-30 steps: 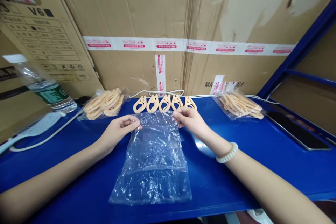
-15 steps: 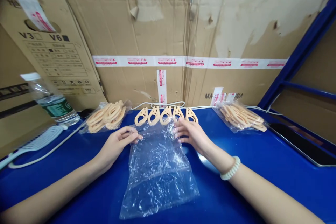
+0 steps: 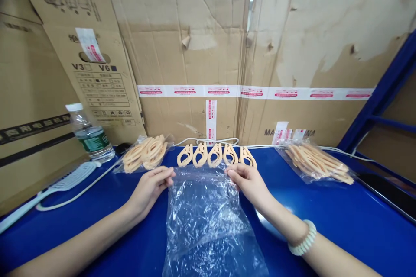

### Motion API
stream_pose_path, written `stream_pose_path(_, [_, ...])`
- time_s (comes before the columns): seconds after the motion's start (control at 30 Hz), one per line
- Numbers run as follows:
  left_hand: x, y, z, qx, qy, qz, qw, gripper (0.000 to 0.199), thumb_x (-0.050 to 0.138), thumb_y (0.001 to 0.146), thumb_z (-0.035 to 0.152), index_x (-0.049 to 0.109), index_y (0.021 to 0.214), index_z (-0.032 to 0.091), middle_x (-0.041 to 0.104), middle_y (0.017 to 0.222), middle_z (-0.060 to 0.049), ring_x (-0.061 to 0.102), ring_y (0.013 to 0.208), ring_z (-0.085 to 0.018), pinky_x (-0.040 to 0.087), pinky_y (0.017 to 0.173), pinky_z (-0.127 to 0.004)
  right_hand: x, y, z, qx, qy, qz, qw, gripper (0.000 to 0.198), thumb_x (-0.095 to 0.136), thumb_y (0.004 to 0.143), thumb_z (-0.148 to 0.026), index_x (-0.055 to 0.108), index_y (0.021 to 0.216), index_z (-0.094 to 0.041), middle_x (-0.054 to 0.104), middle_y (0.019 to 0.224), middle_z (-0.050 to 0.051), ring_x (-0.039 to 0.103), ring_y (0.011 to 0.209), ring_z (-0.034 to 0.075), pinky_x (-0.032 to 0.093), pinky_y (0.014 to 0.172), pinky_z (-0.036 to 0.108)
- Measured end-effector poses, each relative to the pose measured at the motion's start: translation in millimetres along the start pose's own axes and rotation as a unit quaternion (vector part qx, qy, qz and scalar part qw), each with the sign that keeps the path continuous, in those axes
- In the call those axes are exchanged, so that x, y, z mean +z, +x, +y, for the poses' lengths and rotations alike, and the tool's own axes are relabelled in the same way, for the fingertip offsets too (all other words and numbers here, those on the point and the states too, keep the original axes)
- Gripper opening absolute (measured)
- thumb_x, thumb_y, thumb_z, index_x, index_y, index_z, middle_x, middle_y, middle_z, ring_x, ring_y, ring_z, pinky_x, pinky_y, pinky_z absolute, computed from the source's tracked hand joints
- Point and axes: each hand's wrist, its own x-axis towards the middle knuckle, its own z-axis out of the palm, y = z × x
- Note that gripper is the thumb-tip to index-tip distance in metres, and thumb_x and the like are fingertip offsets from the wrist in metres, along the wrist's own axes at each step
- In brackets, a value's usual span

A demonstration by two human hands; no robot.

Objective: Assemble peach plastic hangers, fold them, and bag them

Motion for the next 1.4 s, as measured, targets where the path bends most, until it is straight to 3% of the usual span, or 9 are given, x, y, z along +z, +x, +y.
stream_pose_path(0.2, [-8,10,-1,0.019,0.03,0.04,0.999,0.026,0.071,0.065,0.039,0.063,0.059,0.016,0.06,0.062,-0.003,0.054,0.062,-0.016,0.048,0.064,-0.029,-7,5,0,-0.053,-0.101,0.046,0.992,0.054,0.058,0.074,-0.067,0.064,0.084,-0.015,0.047,0.054,-0.003,0.034,0.04,0.008,0.029,0.038,0.024])
stream_pose_path(0.37, [-9,1,3,0.108,0.095,0.096,0.985,0.021,0.066,0.075,0.038,0.06,0.065,0.021,0.058,0.069,0.0,0.053,0.075,-0.019,0.046,0.073,-0.029,-30,16,2,-0.089,-0.221,0.079,0.968,0.053,0.034,0.091,-0.059,0.063,0.092,-0.014,0.055,0.06,0.002,0.045,0.042,0.013,0.04,0.041,0.027])
stream_pose_path(0.5, [11,-33,0,0.309,0.291,-0.118,0.898,0.013,0.06,0.085,0.026,0.063,0.097,0.025,0.066,0.098,-0.004,0.058,0.096,-0.024,0.045,0.089,-0.037,-59,26,2,-0.135,-0.37,0.077,0.916,0.043,0.028,0.098,-0.035,0.061,0.115,-0.012,0.066,0.102,0.015,0.065,0.088,0.025,0.054,0.077,0.038])
stream_pose_path(0.63, [21,-52,-9,0.379,0.333,-0.274,0.819,0.022,0.049,0.089,0.014,0.06,0.104,0.024,0.064,0.114,-0.008,0.056,0.107,-0.025,0.044,0.096,-0.042,-82,39,7,-0.156,-0.514,0.032,0.843,0.058,0.042,0.081,-0.003,0.052,0.136,-0.02,0.045,0.143,0.017,0.04,0.134,0.032,0.035,0.107,0.051])
stream_pose_path(0.8, [13,-46,-9,0.355,0.308,-0.284,0.836,0.024,0.045,0.092,0.012,0.059,0.105,0.025,0.063,0.117,-0.009,0.06,0.104,-0.022,0.049,0.091,-0.038,-88,53,13,-0.132,-0.624,-0.045,0.769,0.074,0.039,0.077,0.008,0.052,0.136,-0.035,0.028,0.158,0.005,0.017,0.146,0.031,0.027,0.111,0.056])
stream_pose_path(0.97, [8,-43,-4,0.29,0.272,-0.282,0.873,0.023,0.047,0.088,0.014,0.067,0.085,0.024,0.064,0.116,-0.008,0.063,0.096,-0.022,0.053,0.081,-0.036,-91,43,6,-0.096,-0.674,-0.06,0.73,0.058,0.042,0.08,0.006,0.059,0.128,-0.022,0.033,0.155,0.014,0.025,0.143,0.034,0.031,0.108,0.054])
stream_pose_path(1.13, [6,-35,-4,0.306,0.252,-0.267,0.878,0.029,0.047,0.084,0.01,0.072,0.078,0.023,0.067,0.111,-0.007,0.064,0.094,-0.022,0.053,0.086,-0.04,-108,19,-10,-0.015,-0.674,-0.095,0.732,0.04,0.055,0.068,0.002,0.07,0.102,-0.014,0.07,0.103,0.016,0.067,0.093,0.028,0.05,0.076,0.034])
stream_pose_path(1.3, [6,-32,-8,0.354,0.308,-0.242,0.849,0.031,0.043,0.085,0.007,0.069,0.081,0.023,0.066,0.109,-0.006,0.06,0.102,-0.023,0.051,0.09,-0.043,-127,3,-35,0.022,-0.616,-0.15,0.773,0.028,0.06,0.075,-0.016,0.073,0.098,-0.023,0.072,0.081,0.002,0.065,0.069,0.02,0.045,0.057,0.026])
stream_pose_path(1.4, [9,-40,-9,0.379,0.348,-0.274,0.812,0.027,0.046,0.086,0.007,0.068,0.093,0.023,0.063,0.116,-0.008,0.054,0.113,-0.026,0.046,0.099,-0.047,-131,-7,-51,-0.048,-0.55,-0.141,0.821,0.023,0.053,0.086,-0.031,0.074,0.089,-0.022,0.072,0.081,0.005,0.064,0.072,0.022,0.046,0.064,0.031])
